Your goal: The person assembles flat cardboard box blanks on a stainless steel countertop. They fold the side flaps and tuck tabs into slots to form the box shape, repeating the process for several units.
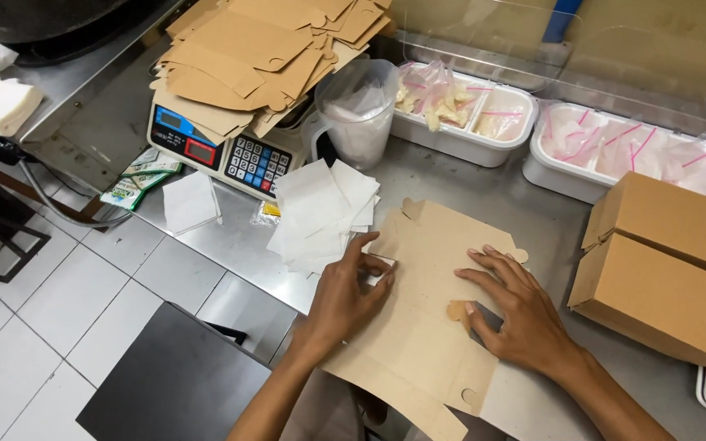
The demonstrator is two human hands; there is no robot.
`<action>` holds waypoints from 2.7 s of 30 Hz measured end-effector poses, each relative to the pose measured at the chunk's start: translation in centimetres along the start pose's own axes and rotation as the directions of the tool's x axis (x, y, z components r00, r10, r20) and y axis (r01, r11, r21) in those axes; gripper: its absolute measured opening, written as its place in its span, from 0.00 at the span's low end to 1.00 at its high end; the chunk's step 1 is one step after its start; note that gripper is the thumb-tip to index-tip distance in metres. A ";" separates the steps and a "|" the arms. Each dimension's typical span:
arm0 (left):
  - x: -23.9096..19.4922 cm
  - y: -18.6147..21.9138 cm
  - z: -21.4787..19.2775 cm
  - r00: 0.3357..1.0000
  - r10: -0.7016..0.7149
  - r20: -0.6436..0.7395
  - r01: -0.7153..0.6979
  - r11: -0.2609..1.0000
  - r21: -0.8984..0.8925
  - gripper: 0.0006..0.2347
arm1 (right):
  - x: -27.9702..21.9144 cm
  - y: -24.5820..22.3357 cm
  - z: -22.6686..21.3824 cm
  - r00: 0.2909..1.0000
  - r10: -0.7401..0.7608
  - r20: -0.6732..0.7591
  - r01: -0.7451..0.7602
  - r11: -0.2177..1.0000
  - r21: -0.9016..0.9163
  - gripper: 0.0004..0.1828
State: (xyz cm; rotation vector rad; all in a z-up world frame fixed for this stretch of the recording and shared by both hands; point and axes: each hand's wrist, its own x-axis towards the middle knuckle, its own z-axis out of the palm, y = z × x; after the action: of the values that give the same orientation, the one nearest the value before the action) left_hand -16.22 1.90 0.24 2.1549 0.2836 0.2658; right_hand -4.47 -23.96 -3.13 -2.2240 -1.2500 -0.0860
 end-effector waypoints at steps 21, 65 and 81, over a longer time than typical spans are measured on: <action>6.5 3.3 1.0 0.618 0.316 0.720 -0.274 0.945 -0.180 0.08 | 1.3 -0.8 -2.0 0.979 -0.186 0.081 0.149 0.930 0.335 0.17; 10.6 2.7 5.7 0.454 0.025 0.890 -0.589 0.758 0.279 0.50 | 2.1 0.0 -2.2 0.984 -0.103 0.146 0.037 0.918 0.396 0.16; 12.9 2.7 4.4 0.377 -0.005 0.926 -0.477 0.856 0.199 0.22 | 1.8 0.1 -2.0 0.983 -0.121 0.136 0.062 0.926 0.374 0.17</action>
State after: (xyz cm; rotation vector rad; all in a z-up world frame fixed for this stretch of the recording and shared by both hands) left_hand -2.39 0.83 1.06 2.4296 -0.7194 -0.9497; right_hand -2.93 -23.65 -0.97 -1.8750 -1.3295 0.2732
